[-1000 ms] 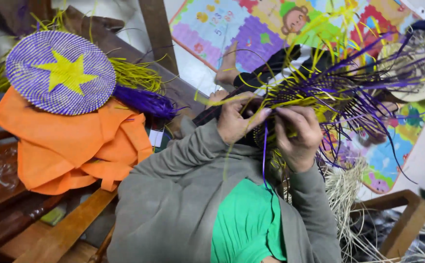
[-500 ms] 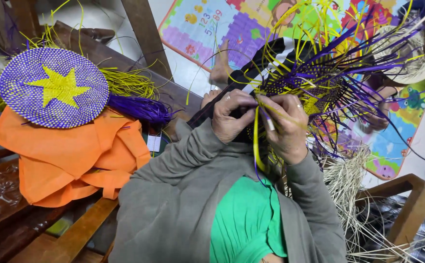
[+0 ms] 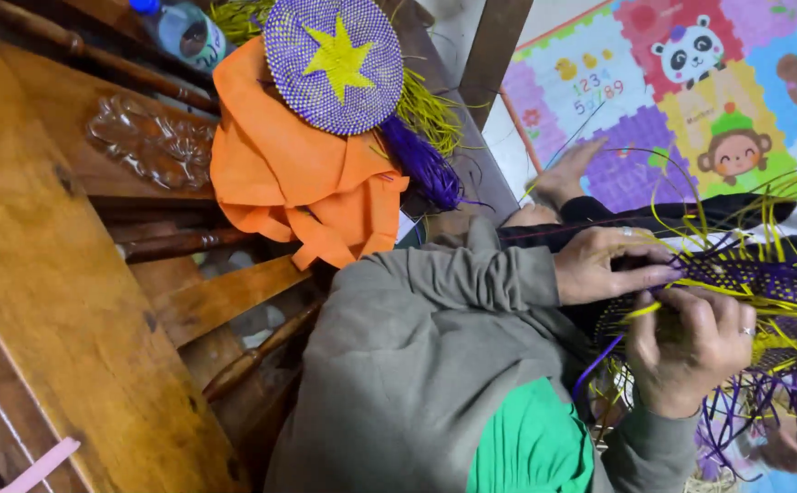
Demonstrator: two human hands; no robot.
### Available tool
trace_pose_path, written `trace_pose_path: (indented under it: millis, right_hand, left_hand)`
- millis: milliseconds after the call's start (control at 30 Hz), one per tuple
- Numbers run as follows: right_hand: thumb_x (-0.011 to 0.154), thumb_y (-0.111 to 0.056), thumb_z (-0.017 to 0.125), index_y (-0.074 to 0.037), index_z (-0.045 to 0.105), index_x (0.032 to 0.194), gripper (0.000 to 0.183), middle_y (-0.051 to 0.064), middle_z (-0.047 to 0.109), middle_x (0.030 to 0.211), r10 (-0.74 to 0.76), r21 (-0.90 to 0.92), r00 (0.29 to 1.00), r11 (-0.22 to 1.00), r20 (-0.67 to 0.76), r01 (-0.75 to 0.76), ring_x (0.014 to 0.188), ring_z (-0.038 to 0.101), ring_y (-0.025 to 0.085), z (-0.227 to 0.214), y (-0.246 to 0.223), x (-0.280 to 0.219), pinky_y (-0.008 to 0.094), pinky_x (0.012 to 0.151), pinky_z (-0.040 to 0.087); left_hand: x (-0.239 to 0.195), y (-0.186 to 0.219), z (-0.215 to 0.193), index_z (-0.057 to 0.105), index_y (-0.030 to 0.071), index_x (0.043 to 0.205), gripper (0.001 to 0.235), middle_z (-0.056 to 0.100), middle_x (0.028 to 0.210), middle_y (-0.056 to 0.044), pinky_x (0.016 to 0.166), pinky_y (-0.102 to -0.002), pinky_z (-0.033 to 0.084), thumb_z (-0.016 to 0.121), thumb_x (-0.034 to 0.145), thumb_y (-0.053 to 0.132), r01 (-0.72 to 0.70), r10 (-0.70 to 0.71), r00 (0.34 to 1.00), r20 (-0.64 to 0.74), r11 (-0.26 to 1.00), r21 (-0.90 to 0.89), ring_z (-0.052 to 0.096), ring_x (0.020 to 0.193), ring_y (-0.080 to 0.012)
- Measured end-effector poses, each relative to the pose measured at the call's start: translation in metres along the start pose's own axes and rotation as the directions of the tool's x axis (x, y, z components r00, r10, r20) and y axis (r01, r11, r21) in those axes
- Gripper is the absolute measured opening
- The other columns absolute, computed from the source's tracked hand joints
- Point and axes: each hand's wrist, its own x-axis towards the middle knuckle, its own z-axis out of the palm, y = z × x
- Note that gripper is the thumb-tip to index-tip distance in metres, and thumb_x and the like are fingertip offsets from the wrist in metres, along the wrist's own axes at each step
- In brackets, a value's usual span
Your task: Weaving a circular decorative object using purple, yellow, and black straw fibers
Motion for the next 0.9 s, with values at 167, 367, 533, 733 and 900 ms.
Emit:
trace_pose_path:
  millis: [167,367,533,733,900]
  right_hand:
    - [0.082,-0.016,0.080,-0.003,0.055,0.080,0.028,0.014,0.055,0.077,-0.011,-0.026,1.000,1.000,0.021,0.011,0.068,0.043,0.032,0.004,-0.003,0.000,0.040,0.069,0.033]
    - [0.080,-0.013,0.082,-0.006,0.057,0.080,0.027,0.011,0.055,0.075,0.011,-0.058,1.000,0.998,0.022,-0.010,0.067,0.046,0.031,0.005,0.001,-0.004,0.040,0.070,0.035]
    - [0.082,-0.016,0.084,-0.006,0.058,0.079,0.028,0.011,0.054,0.073,-0.022,-0.087,1.000,0.996,-0.019,0.021,0.066,0.045,0.030,0.010,0.002,-0.008,0.040,0.069,0.034]
    - [0.080,-0.016,0.083,-0.006,0.059,0.079,0.026,0.013,0.051,0.072,-0.026,-0.097,0.999,0.995,-0.045,0.022,0.067,0.044,0.032,0.012,0.001,-0.009,0.041,0.066,0.033]
    - [0.080,-0.019,0.081,-0.007,0.061,0.078,0.023,0.011,0.049,0.071,-0.030,-0.111,0.997,0.994,-0.074,0.022,0.065,0.042,0.030,0.014,0.001,-0.010,0.039,0.063,0.032]
  left_hand:
    - [0.018,0.004,-0.052,0.065,0.030,0.087,0.026,0.067,0.088,0.012,0.106,-0.054,0.008,0.044,0.078,0.043,0.002,0.040,0.997,-0.068,0.851,0.525,0.021,0.124,-0.0382]
    - [0.013,-0.043,-0.282,0.054,0.008,0.088,0.038,0.050,0.091,-0.020,0.067,-0.041,0.041,0.051,0.053,-0.005,0.188,0.241,0.960,-0.142,-0.179,0.966,0.048,0.082,-0.0325]
    - [-0.057,-0.045,-0.437,0.045,0.011,0.121,0.056,0.049,0.115,-0.020,0.084,-0.055,0.028,0.061,0.069,-0.004,0.518,0.153,0.846,-0.511,-0.460,0.721,0.045,0.101,-0.0389]
    - [-0.058,-0.013,-0.410,0.024,0.011,0.134,0.080,0.024,0.131,-0.028,0.096,-0.059,0.010,0.077,0.089,-0.029,0.423,-0.123,0.871,-0.475,-0.303,0.854,0.018,0.118,-0.0470]
    - [-0.055,-0.038,-0.437,0.058,0.022,0.123,0.073,0.052,0.116,-0.018,0.080,-0.052,0.030,0.067,0.059,-0.013,0.025,0.061,0.998,0.001,-0.428,0.904,0.042,0.101,-0.0382]
